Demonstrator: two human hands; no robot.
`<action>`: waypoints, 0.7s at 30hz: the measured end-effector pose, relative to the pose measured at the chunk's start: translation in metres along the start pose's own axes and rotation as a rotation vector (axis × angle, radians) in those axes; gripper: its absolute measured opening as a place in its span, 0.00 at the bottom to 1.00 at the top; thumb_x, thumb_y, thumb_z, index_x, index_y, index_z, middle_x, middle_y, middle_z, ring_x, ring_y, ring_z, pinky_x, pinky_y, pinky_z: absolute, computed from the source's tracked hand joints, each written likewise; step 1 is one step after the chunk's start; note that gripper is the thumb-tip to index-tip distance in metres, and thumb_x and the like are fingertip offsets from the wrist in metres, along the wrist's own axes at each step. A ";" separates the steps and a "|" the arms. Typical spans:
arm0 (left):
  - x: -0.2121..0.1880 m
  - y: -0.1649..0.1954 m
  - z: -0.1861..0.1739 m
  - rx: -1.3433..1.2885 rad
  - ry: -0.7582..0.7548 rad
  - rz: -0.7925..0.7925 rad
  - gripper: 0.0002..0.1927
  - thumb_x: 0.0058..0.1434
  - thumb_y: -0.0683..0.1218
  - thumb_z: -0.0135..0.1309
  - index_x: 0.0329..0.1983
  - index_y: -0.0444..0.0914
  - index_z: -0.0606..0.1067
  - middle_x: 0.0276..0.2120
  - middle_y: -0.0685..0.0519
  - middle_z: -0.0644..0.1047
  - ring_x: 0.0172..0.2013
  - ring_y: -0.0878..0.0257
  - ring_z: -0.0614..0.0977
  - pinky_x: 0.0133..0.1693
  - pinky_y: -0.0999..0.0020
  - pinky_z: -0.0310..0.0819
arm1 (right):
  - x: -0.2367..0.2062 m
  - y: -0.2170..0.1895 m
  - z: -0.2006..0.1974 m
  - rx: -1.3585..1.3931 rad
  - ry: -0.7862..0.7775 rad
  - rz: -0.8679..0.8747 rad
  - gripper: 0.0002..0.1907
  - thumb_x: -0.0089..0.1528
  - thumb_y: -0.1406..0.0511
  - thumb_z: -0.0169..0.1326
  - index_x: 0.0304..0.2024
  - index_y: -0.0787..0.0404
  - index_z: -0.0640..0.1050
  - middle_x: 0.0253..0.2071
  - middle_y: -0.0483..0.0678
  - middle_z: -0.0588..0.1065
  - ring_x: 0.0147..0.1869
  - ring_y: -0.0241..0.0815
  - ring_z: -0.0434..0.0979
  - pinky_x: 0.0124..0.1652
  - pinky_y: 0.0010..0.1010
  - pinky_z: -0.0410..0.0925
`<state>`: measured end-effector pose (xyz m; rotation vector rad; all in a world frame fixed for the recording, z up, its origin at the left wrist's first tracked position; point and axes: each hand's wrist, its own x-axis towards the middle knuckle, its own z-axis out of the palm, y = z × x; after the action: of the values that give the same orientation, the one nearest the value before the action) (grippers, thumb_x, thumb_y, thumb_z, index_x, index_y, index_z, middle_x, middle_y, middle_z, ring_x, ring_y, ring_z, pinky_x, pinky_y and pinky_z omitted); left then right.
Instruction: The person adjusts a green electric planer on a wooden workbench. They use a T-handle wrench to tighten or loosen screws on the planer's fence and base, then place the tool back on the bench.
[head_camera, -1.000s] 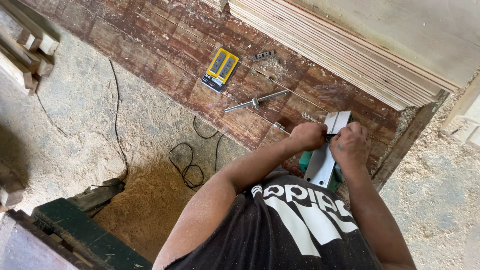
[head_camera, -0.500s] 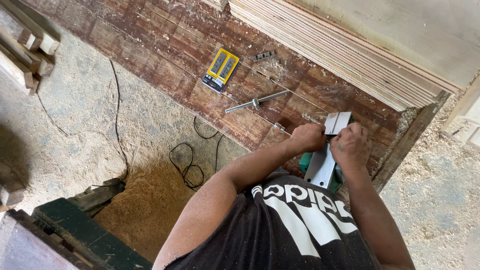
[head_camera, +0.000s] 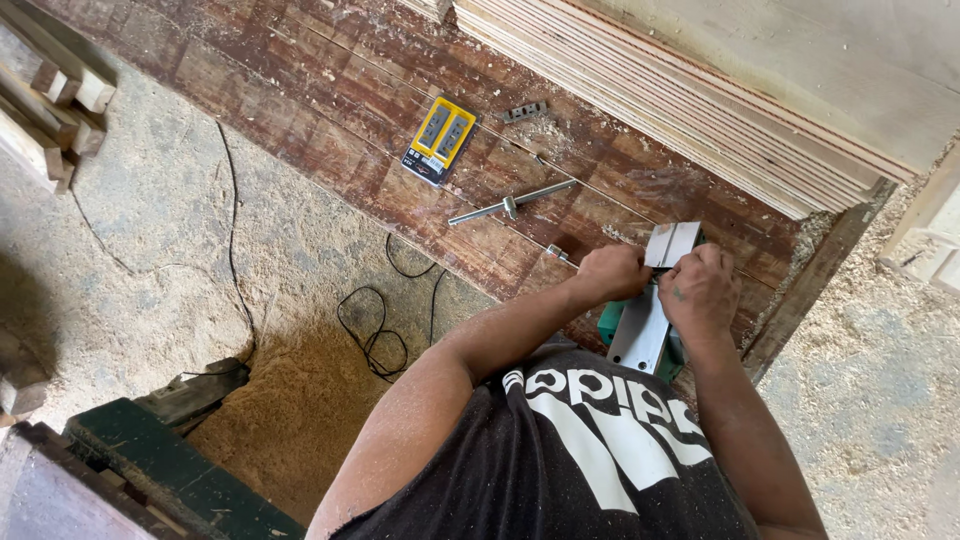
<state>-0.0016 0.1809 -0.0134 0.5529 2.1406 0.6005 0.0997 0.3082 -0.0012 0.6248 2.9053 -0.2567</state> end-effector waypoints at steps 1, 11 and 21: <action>0.000 0.000 -0.001 0.016 -0.002 0.022 0.14 0.63 0.54 0.50 0.47 0.45 0.78 0.43 0.49 0.83 0.46 0.52 0.85 0.47 0.53 0.79 | 0.000 0.000 0.000 0.003 0.001 -0.011 0.07 0.59 0.62 0.62 0.34 0.60 0.82 0.51 0.50 0.72 0.60 0.50 0.71 0.55 0.45 0.68; 0.012 -0.008 0.010 0.019 0.042 0.129 0.13 0.59 0.51 0.50 0.44 0.46 0.80 0.41 0.49 0.84 0.44 0.51 0.85 0.47 0.54 0.80 | 0.000 0.002 0.004 0.017 0.034 -0.030 0.08 0.59 0.63 0.60 0.35 0.61 0.82 0.51 0.50 0.72 0.61 0.51 0.70 0.55 0.46 0.68; 0.014 -0.009 0.011 -0.025 0.010 0.049 0.15 0.59 0.54 0.51 0.44 0.46 0.82 0.41 0.48 0.84 0.44 0.52 0.86 0.47 0.54 0.80 | 0.000 0.000 0.001 -0.002 0.074 -0.045 0.09 0.59 0.63 0.59 0.37 0.62 0.82 0.51 0.51 0.72 0.61 0.52 0.70 0.54 0.47 0.67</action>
<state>-0.0019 0.1844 -0.0332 0.5912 2.1316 0.6576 0.0999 0.3081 -0.0023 0.5818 2.9929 -0.2413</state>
